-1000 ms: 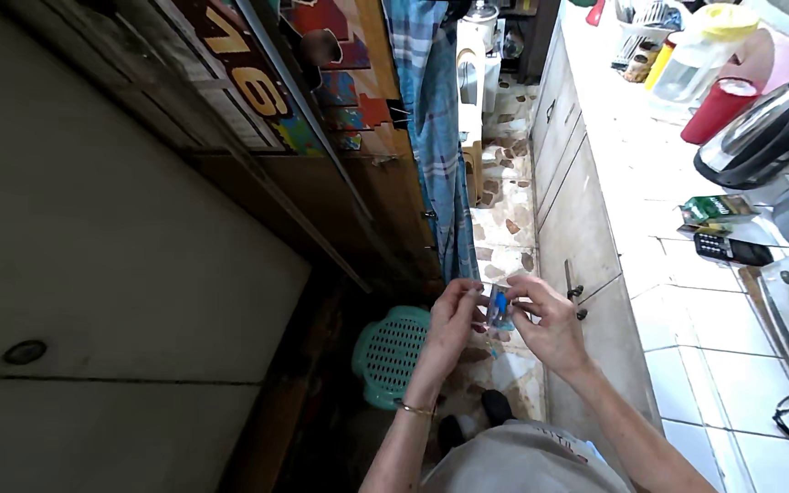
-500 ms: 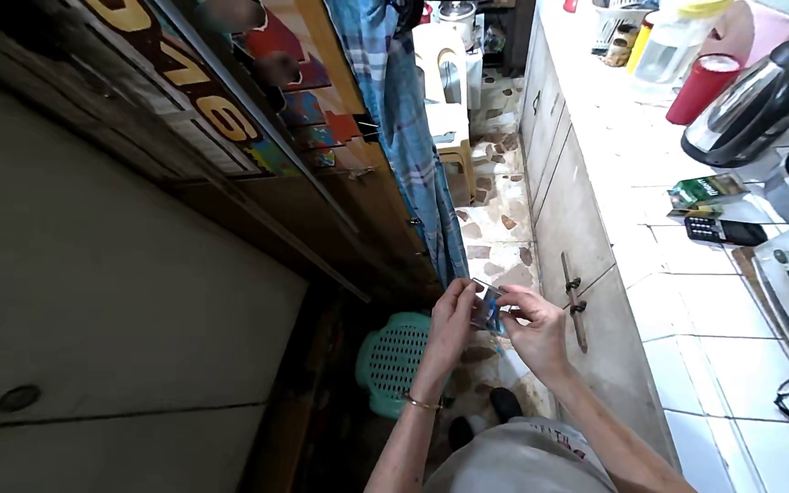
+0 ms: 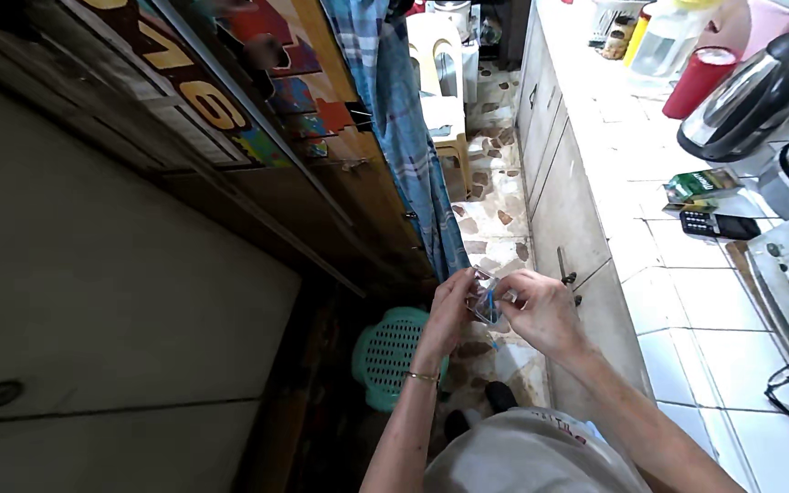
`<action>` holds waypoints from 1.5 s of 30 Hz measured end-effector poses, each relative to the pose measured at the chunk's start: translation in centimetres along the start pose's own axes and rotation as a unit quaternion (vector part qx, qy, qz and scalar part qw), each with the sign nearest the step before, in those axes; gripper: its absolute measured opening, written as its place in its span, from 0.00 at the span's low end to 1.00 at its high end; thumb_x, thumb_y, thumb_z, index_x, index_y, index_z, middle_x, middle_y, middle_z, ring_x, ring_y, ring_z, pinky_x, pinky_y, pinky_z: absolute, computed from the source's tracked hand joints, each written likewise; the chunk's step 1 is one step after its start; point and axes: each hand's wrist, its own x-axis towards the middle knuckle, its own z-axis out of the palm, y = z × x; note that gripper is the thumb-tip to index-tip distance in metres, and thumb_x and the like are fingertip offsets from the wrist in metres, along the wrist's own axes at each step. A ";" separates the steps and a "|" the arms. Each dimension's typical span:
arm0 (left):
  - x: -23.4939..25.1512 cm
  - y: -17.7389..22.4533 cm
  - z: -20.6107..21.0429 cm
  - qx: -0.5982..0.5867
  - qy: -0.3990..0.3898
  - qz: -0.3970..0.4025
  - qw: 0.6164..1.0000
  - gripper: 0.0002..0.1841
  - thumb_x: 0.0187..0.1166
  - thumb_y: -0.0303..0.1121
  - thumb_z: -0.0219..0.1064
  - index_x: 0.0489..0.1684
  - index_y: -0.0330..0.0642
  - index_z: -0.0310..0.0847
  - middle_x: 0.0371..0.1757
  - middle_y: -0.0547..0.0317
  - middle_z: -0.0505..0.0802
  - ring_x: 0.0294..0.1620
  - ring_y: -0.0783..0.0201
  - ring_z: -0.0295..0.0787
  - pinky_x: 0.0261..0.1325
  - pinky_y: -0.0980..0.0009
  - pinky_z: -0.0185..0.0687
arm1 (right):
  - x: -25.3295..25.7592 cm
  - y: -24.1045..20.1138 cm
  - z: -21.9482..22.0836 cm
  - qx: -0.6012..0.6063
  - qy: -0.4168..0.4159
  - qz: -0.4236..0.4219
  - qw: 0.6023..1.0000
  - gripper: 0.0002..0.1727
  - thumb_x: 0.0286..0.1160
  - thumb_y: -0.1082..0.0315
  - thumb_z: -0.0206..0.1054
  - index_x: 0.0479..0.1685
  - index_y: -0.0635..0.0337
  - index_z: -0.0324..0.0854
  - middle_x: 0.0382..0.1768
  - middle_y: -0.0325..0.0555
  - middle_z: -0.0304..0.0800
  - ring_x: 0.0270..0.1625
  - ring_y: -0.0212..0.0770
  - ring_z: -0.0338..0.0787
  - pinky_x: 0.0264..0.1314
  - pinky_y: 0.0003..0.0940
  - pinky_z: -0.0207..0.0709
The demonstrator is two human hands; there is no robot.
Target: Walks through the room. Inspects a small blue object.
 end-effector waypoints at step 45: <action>-3.2 -4.6 0.9 -0.367 0.028 0.237 0.899 0.26 0.61 0.38 0.82 0.60 0.48 0.79 0.62 0.47 0.92 0.58 0.53 0.92 0.59 0.58 0.88 | 4.0 1.2 -3.5 0.507 -0.138 0.110 0.844 0.19 0.70 0.78 0.63 0.61 0.66 0.82 0.40 0.43 0.94 0.21 0.33 0.88 0.20 0.29 0.86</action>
